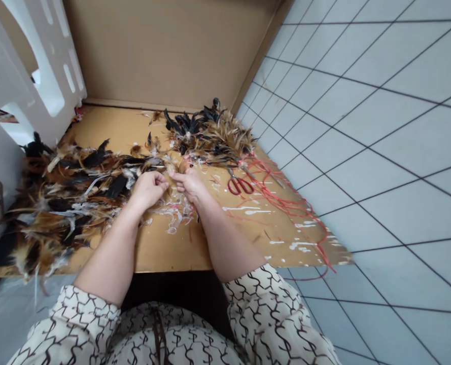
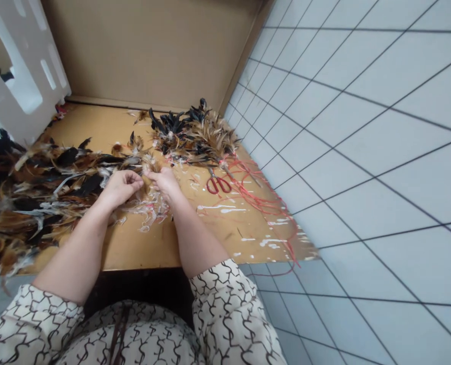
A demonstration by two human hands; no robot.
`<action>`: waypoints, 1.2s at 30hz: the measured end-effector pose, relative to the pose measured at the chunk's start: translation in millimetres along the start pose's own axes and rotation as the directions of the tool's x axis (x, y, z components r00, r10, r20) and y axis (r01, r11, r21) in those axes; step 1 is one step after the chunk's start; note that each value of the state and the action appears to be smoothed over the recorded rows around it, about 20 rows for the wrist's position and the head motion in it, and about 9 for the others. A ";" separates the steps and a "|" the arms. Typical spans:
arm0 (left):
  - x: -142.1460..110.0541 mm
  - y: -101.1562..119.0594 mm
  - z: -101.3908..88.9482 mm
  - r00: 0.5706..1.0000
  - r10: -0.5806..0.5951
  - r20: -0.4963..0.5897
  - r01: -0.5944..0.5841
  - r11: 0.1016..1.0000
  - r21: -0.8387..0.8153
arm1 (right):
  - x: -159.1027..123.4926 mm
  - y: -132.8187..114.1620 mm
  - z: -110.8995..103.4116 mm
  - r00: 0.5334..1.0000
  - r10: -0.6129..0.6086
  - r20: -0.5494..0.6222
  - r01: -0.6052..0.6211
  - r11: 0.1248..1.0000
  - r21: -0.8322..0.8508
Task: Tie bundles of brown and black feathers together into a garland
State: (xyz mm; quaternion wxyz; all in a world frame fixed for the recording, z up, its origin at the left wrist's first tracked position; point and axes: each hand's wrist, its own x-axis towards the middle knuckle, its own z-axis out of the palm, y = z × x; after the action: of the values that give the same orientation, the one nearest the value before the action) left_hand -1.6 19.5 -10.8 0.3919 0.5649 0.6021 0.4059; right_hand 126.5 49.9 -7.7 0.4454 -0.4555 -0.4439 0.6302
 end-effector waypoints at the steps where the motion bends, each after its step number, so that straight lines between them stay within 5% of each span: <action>1: 1.2 -0.6 2.4 0.999 0.015 -0.036 -0.015 1.000 -0.016 | -1.4 -1.8 0.6 1.000 0.021 0.015 -0.022 0.999 0.042; 7: 1.4 7.2 16.2 0.997 0.015 -0.073 -0.035 0.961 -0.276 | -3.7 -3.5 3.4 0.995 0.049 0.082 -0.062 0.985 0.163; 17: -6.8 19.8 10.7 0.983 -0.181 0.021 0.166 0.847 -0.505 | -10.8 0.1 15.5 1.000 0.016 0.020 -0.020 0.975 0.223; 30: -8.6 17.6 12.2 0.997 -0.061 0.056 0.076 0.949 -0.306 | -9.3 7.5 17.6 1.000 0.027 0.015 -0.029 0.981 0.190; 33: -7.9 15.2 11.5 0.999 -0.028 0.018 0.031 0.967 -0.252 | -8.6 6.8 19.0 1.000 0.026 -0.012 -0.023 0.981 0.191; 36: -5.5 11.9 6.2 0.991 0.029 -0.133 -0.046 0.991 -0.125 | -5.7 2.8 15.7 0.996 0.009 -0.085 0.007 0.983 0.186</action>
State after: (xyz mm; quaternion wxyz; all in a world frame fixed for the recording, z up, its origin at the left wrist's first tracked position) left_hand 8.8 14.7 -1.9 0.3793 0.5221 0.5883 0.4873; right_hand 111.9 41.5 -6.4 0.5042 -0.4389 -0.3634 0.6489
